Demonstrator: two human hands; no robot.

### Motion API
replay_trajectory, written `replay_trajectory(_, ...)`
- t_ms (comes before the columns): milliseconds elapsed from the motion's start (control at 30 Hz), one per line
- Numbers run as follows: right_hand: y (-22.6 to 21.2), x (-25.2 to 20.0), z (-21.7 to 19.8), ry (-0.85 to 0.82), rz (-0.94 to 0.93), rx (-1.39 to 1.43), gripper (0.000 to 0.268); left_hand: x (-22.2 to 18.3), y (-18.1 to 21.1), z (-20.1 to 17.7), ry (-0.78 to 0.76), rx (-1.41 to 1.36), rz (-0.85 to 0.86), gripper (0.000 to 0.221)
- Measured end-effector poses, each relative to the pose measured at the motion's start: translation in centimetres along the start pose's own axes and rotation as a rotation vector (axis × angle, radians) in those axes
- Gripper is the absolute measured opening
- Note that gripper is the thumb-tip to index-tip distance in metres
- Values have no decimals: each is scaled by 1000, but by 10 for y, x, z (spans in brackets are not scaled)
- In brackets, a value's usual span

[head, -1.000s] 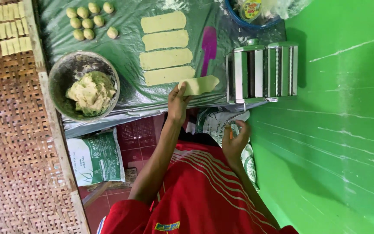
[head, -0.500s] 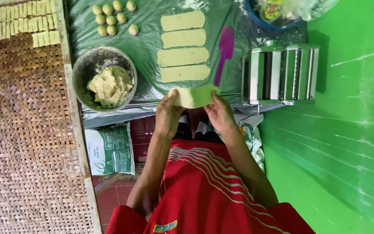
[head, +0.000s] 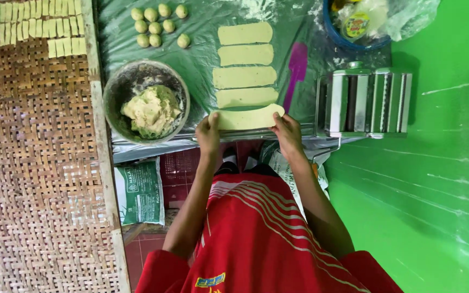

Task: Rolling dough through a manual machine and cutting it into small rectangular strips using a spatula

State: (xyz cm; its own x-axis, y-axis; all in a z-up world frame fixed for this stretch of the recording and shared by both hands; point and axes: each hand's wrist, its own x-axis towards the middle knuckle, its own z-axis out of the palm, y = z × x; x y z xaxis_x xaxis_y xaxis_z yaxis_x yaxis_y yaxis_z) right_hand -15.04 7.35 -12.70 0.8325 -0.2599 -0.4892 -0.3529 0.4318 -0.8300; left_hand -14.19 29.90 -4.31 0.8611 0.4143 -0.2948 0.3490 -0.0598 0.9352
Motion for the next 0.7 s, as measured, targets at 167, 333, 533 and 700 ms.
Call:
replay_trajectory(167,4,4,12,95,-94,-205,30,37,-22,-3,23,269,97,24)
replay_trajectory(333,19,16,6,186,-190,-506,21,38,-18,-3,-4,361,111,19)
replay_trajectory(533,6,11,24,309,-365,-786,10,42,-39,-12,8,467,161,23)
replay_trajectory(700,6,21,18,348,-600,-920,4,45,-31,-15,14,453,203,20)
